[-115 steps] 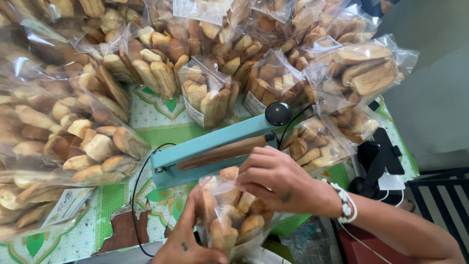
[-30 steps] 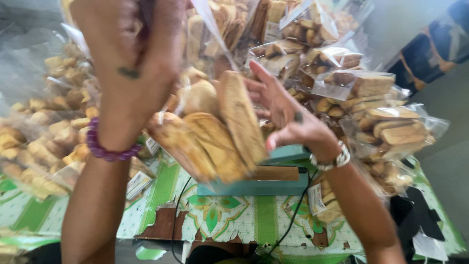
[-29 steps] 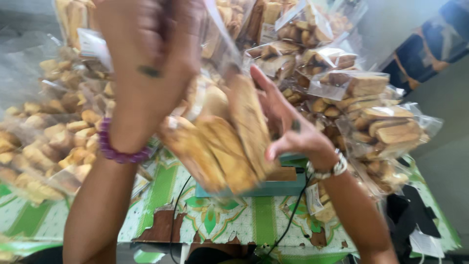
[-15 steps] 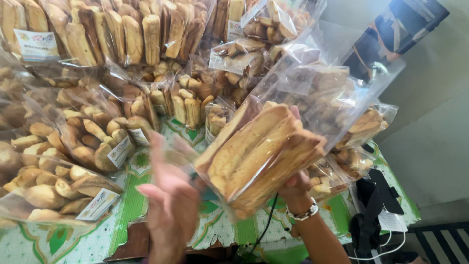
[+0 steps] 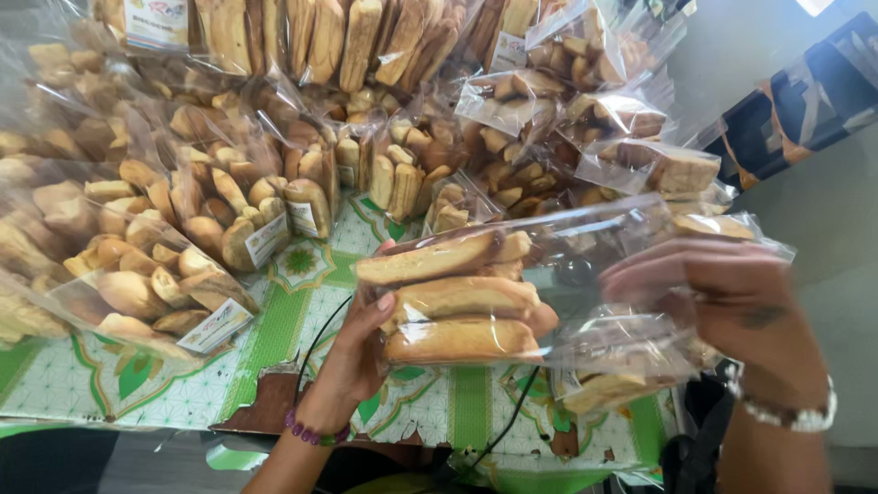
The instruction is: The person packages baked bread into plastic bags and seals them using a manual heat sealer on a table surrounded by many other bags of bread.
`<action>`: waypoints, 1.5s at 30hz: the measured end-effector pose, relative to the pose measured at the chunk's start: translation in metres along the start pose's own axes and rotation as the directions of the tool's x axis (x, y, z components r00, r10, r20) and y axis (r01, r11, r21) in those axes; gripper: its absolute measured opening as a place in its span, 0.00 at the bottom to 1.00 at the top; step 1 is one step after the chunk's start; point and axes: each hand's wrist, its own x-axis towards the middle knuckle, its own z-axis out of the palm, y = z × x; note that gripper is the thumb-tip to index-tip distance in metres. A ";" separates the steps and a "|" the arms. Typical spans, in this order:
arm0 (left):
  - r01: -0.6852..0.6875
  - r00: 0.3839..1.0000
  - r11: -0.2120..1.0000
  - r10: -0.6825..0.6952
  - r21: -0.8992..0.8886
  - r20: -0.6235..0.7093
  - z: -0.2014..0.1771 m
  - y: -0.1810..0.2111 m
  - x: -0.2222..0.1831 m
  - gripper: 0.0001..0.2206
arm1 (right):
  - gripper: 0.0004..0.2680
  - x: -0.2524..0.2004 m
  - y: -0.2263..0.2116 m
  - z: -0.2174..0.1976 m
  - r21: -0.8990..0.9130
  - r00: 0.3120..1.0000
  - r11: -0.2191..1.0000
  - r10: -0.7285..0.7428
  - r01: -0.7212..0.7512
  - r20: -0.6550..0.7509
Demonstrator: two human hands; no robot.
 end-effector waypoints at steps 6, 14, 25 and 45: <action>0.110 0.993 0.988 -0.104 0.109 -0.063 0.007 0.011 -0.003 0.44 | 0.12 0.009 0.011 0.056 0.275 0.931 0.961 -0.128 0.031 0.342; 0.107 0.991 0.993 -0.103 -0.047 0.082 -0.005 0.012 -0.020 0.52 | 0.18 -0.042 0.048 0.065 0.199 0.971 0.973 0.070 -0.117 0.229; 0.064 0.996 0.979 -0.050 0.195 -0.076 -0.018 -0.016 -0.004 0.51 | 0.14 -0.005 0.020 0.063 0.039 0.943 0.999 -0.029 0.016 0.332; 0.649 0.758 0.694 -0.560 -0.312 0.334 -0.097 -0.072 0.003 0.34 | 0.04 0.083 -0.095 -0.003 -0.241 0.884 0.885 -0.300 0.398 0.358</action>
